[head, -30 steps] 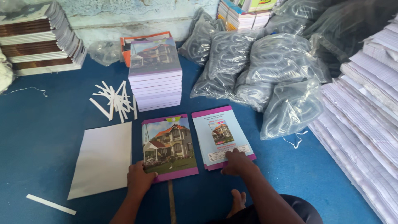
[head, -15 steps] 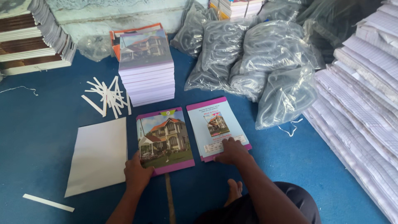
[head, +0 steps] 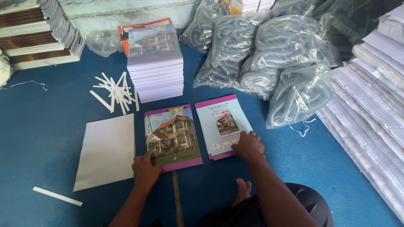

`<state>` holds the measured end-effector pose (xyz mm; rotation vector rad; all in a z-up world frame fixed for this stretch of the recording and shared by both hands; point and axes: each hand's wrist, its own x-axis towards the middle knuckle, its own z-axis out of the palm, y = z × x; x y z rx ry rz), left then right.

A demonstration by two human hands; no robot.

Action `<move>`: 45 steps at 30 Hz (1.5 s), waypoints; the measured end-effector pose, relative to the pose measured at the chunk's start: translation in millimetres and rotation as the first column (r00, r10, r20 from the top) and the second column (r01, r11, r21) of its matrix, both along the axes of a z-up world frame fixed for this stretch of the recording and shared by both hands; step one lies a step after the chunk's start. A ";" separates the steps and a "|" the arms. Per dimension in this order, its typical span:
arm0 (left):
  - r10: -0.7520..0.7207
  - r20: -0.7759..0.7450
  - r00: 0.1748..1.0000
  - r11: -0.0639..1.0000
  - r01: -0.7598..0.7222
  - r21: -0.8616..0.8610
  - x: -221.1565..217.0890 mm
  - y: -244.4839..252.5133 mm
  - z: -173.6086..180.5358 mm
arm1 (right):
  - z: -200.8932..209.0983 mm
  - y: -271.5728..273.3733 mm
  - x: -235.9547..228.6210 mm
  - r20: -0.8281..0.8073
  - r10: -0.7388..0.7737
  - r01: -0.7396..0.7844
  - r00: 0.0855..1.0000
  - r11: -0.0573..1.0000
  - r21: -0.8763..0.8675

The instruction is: The person assembles notebooks by inserting a stack of lined pages into a printed cover and stacking the finished units. They handle loose white plastic strips and plastic-wrapped bundles nearby.

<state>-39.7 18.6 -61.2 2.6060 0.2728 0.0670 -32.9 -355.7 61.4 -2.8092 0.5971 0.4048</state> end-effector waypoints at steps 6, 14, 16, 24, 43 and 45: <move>0.009 -0.006 1.000 0.999 -0.009 -0.033 -0.2 1.5 1.3 | 5.6 -12.0 3.3 -0.006 -0.268 0.268 0.963 0.961 0.070; 0.181 0.015 0.983 0.924 -0.164 -0.346 8.3 5.8 10.6 | 9.4 -10.0 2.0 -0.063 -0.266 0.272 0.962 0.953 0.135; 0.239 -0.070 0.969 0.853 -0.244 -0.461 8.1 5.6 14.8 | 14.0 -8.1 0.7 -0.052 -0.253 0.257 0.966 0.961 0.100; 0.298 -0.127 0.946 0.911 -0.322 -0.258 6.5 2.8 33.2 | 12.3 25.4 -1.2 0.095 0.173 -0.176 0.980 0.984 0.026; 0.284 -0.190 0.940 0.882 -0.333 -0.333 4.5 -1.3 49.1 | -7.8 95.3 -23.0 0.137 0.677 -0.689 0.723 0.720 0.084; 0.261 -0.208 0.943 0.882 -0.321 -0.345 4.3 -1.2 53.0 | -8.4 97.9 -22.5 0.109 0.679 -0.687 0.726 0.723 0.070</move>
